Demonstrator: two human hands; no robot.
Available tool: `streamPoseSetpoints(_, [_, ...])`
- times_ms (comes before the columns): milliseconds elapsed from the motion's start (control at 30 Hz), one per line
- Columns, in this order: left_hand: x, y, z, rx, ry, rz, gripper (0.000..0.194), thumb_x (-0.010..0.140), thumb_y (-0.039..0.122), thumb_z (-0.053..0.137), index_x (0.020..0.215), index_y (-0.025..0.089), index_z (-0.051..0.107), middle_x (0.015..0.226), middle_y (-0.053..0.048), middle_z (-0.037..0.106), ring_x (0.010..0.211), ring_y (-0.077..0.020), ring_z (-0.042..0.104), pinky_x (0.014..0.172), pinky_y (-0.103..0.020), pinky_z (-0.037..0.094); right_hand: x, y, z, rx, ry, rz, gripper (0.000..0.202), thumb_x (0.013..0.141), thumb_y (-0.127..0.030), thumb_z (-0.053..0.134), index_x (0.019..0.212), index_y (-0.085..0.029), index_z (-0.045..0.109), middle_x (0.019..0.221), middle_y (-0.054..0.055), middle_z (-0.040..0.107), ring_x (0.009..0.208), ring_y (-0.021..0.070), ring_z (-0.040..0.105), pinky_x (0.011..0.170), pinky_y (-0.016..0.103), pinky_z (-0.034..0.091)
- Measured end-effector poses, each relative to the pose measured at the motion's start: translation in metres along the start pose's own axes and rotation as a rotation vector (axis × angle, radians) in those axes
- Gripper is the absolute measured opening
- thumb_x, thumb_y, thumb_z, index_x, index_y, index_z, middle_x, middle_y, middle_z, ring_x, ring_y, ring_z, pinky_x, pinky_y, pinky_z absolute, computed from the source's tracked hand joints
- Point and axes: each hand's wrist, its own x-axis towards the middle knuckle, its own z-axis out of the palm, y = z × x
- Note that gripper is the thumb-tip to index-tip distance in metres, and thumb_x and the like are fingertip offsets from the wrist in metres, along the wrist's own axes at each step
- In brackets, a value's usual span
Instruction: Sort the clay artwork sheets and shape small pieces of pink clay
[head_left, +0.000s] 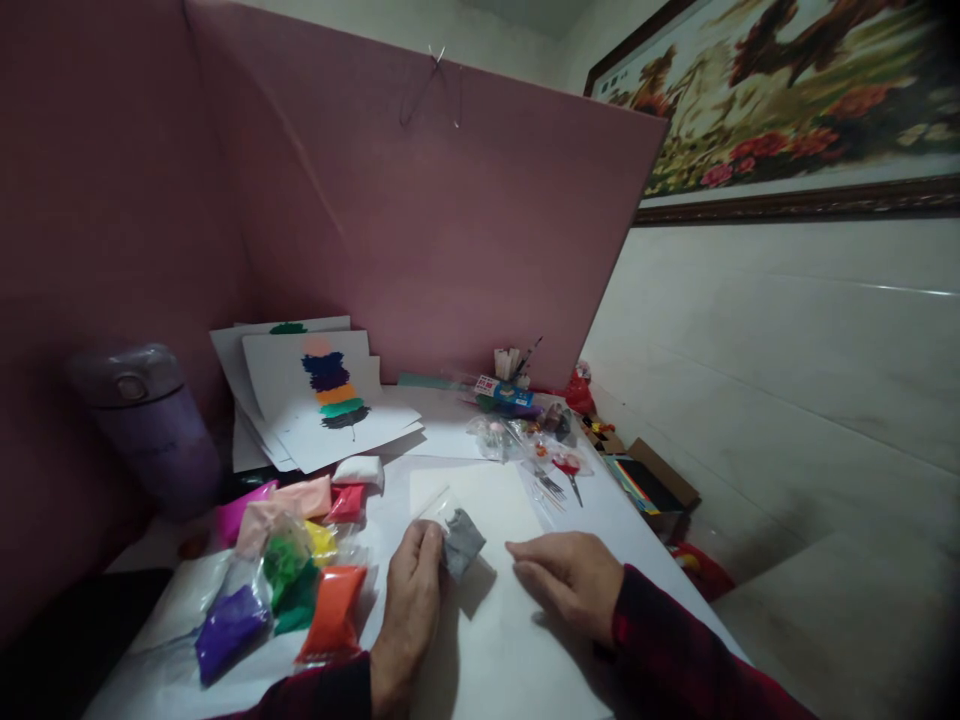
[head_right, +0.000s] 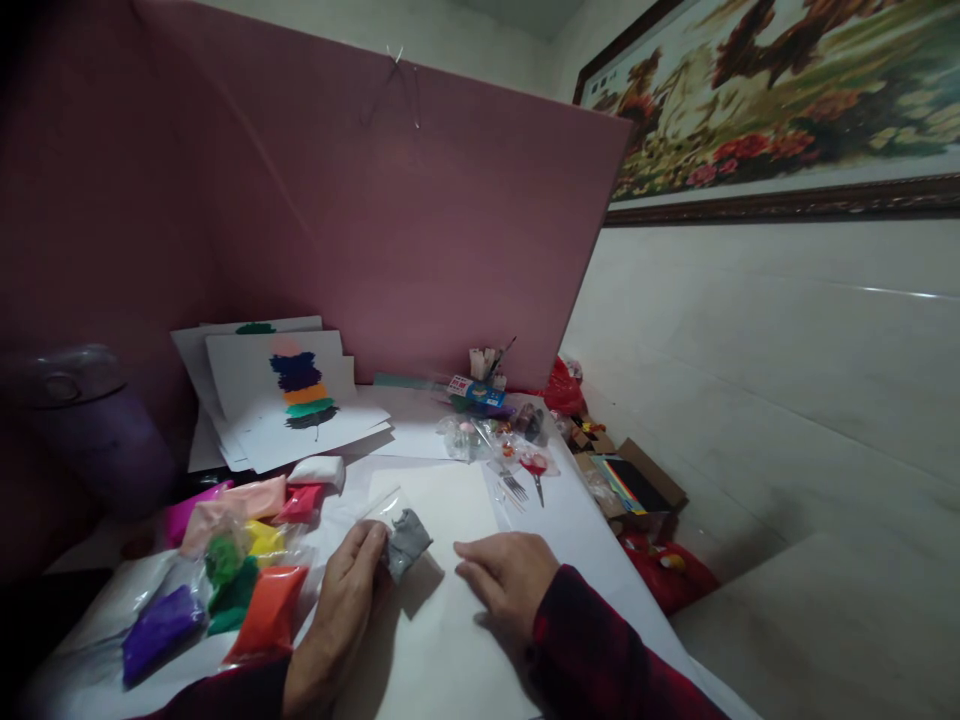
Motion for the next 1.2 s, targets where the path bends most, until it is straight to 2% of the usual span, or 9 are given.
streamPoseSetpoints(67, [0.001, -0.004, 0.000, 0.017, -0.025, 0.006, 0.024, 0.082, 0.041, 0.048, 0.067, 0.021, 0.049, 0.067, 0.000, 0.049, 0.067, -0.0177, 0.046, 0.062, -0.026, 0.039, -0.003, 0.003, -0.007, 0.060, 0.120, 0.160, 0.035, 0.089, -0.039, 0.044, 0.099, -0.022, 0.073, 0.095, 0.007, 0.074, 0.089, 0.0235, 0.068, 0.076, 0.032, 0.051])
streamPoseSetpoints(167, [0.005, -0.012, 0.002, 0.012, -0.046, 0.015, 0.028, 0.084, 0.044, 0.047, 0.070, 0.020, 0.048, 0.070, 0.000, 0.050, 0.067, -0.0167, 0.045, 0.062, -0.026, 0.038, -0.001, 0.008, -0.006, 0.211, 0.197, 0.273, 0.038, 0.088, -0.043, 0.047, 0.093, -0.017, 0.074, 0.086, 0.010, 0.073, 0.083, 0.0235, 0.068, 0.072, 0.032, 0.052])
streamPoseSetpoints(267, [0.009, -0.022, 0.003, -0.022, -0.066, 0.036, 0.033, 0.083, 0.048, 0.048, 0.067, 0.020, 0.047, 0.065, 0.002, 0.045, 0.063, -0.0149, 0.041, 0.058, -0.025, 0.035, 0.010, 0.006, 0.004, 0.477, 0.150, 0.391, 0.042, 0.084, -0.047, 0.050, 0.099, -0.013, 0.070, 0.076, 0.009, 0.069, 0.072, 0.0212, 0.067, 0.057, 0.029, 0.052])
streamPoseSetpoints(333, [0.011, -0.026, 0.003, -0.050, -0.086, 0.042, 0.036, 0.082, 0.050, 0.050, 0.065, 0.019, 0.045, 0.062, 0.003, 0.041, 0.061, -0.0138, 0.038, 0.056, -0.025, 0.034, 0.022, -0.001, 0.011, 0.645, 0.057, 0.426, 0.046, 0.080, -0.048, 0.055, 0.109, -0.015, 0.064, 0.080, 0.007, 0.067, 0.067, 0.0185, 0.065, 0.047, 0.025, 0.048])
streamPoseSetpoints(400, [0.011, -0.027, 0.003, -0.057, -0.108, 0.044, 0.036, 0.082, 0.050, 0.052, 0.065, 0.019, 0.045, 0.061, 0.003, 0.041, 0.061, -0.0134, 0.038, 0.056, -0.024, 0.033, 0.038, -0.009, 0.017, 0.723, -0.019, 0.380, 0.045, 0.075, -0.047, 0.062, 0.107, -0.015, 0.062, 0.081, 0.005, 0.065, 0.063, 0.0149, 0.061, 0.044, 0.022, 0.044])
streamPoseSetpoints(567, [0.007, -0.019, 0.002, -0.048, -0.108, 0.005, 0.036, 0.083, 0.049, 0.053, 0.065, 0.018, 0.046, 0.063, 0.003, 0.043, 0.060, -0.0120, 0.037, 0.055, -0.023, 0.034, 0.069, -0.013, 0.032, 0.955, -0.012, 0.212, 0.035, 0.064, -0.044, 0.075, 0.066, -0.014, 0.057, 0.057, -0.003, 0.055, 0.052, 0.0070, 0.048, 0.052, 0.021, 0.039])
streamPoseSetpoints(833, [0.012, -0.027, 0.003, -0.180, -0.278, -0.059, 0.025, 0.073, 0.035, 0.069, 0.084, 0.014, 0.061, 0.076, -0.004, 0.061, 0.072, -0.0160, 0.055, 0.064, -0.025, 0.043, 0.058, -0.005, 0.051, 1.150, 0.047, 0.234, 0.037, 0.069, -0.047, 0.073, 0.069, -0.014, 0.055, 0.049, -0.006, 0.048, 0.041, 0.0048, 0.039, 0.040, 0.019, 0.029])
streamPoseSetpoints(1033, [0.010, -0.015, 0.001, -0.081, -0.284, -0.172, 0.020, 0.074, 0.033, 0.066, 0.074, 0.013, 0.061, 0.065, -0.003, 0.059, 0.061, -0.0146, 0.054, 0.056, -0.024, 0.040, 0.051, -0.010, 0.054, 1.143, 0.009, 0.218, 0.042, 0.079, -0.057, 0.058, 0.073, -0.016, 0.052, 0.047, -0.006, 0.046, 0.035, 0.0064, 0.039, 0.035, 0.020, 0.029])
streamPoseSetpoints(1200, [0.008, -0.010, 0.001, -0.063, -0.305, -0.210, 0.015, 0.073, 0.029, 0.064, 0.072, 0.014, 0.060, 0.063, -0.001, 0.056, 0.058, -0.0140, 0.052, 0.052, -0.024, 0.039, 0.053, -0.011, 0.051, 1.086, 0.055, 0.130, 0.040, 0.074, -0.053, 0.066, 0.070, -0.015, 0.053, 0.056, -0.004, 0.046, 0.048, 0.0064, 0.039, 0.043, 0.020, 0.028])
